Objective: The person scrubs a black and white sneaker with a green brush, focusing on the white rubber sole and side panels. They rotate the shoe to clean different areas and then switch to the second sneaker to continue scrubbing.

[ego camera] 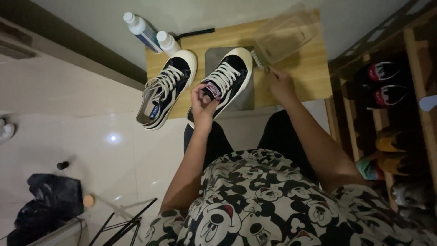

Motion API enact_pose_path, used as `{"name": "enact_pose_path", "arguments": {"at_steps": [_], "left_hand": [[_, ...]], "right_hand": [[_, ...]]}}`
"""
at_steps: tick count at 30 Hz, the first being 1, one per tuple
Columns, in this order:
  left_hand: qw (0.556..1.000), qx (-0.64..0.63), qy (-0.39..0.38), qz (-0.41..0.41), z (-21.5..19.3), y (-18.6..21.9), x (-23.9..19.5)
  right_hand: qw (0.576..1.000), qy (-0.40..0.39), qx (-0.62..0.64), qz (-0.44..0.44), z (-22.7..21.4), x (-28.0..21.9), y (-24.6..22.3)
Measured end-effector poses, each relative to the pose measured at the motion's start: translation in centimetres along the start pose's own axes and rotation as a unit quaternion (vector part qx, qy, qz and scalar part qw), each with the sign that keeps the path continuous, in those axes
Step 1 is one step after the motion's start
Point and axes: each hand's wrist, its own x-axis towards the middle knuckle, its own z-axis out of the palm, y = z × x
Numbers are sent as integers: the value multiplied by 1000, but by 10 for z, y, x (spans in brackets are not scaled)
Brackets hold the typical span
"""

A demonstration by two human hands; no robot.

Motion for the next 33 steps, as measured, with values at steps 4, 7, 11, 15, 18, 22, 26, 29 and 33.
{"name": "enact_pose_path", "arguments": {"at_steps": [4,7,11,15,18,22,26,29,33], "left_hand": [[1000,6,-4,-1,-4,-2,0],[1000,2,-3,-3,-11,-10,4],[1000,5,-2,-20,-1,2,2],[997,-18,5,-74,18,37,4],[995,21,37,-91,-2,11,23],[998,19,48,-43,1,9,22],[985,166,-5,41,-2,24,11],[941,320,-44,106,19,41,2],[888,431,-126,100,20,19,-6]], "right_hand": [[999,7,41,5,8,26,37],[998,-30,2,53,5,20,24],[998,-20,42,41,5,11,16],[999,-18,15,32,10,15,28],[999,-22,10,39,14,5,31],[998,-18,48,35,12,11,42],[995,3,90,45,1,-10,11],[994,8,111,19,0,-4,32],[992,14,127,-14,7,2,55]]}}
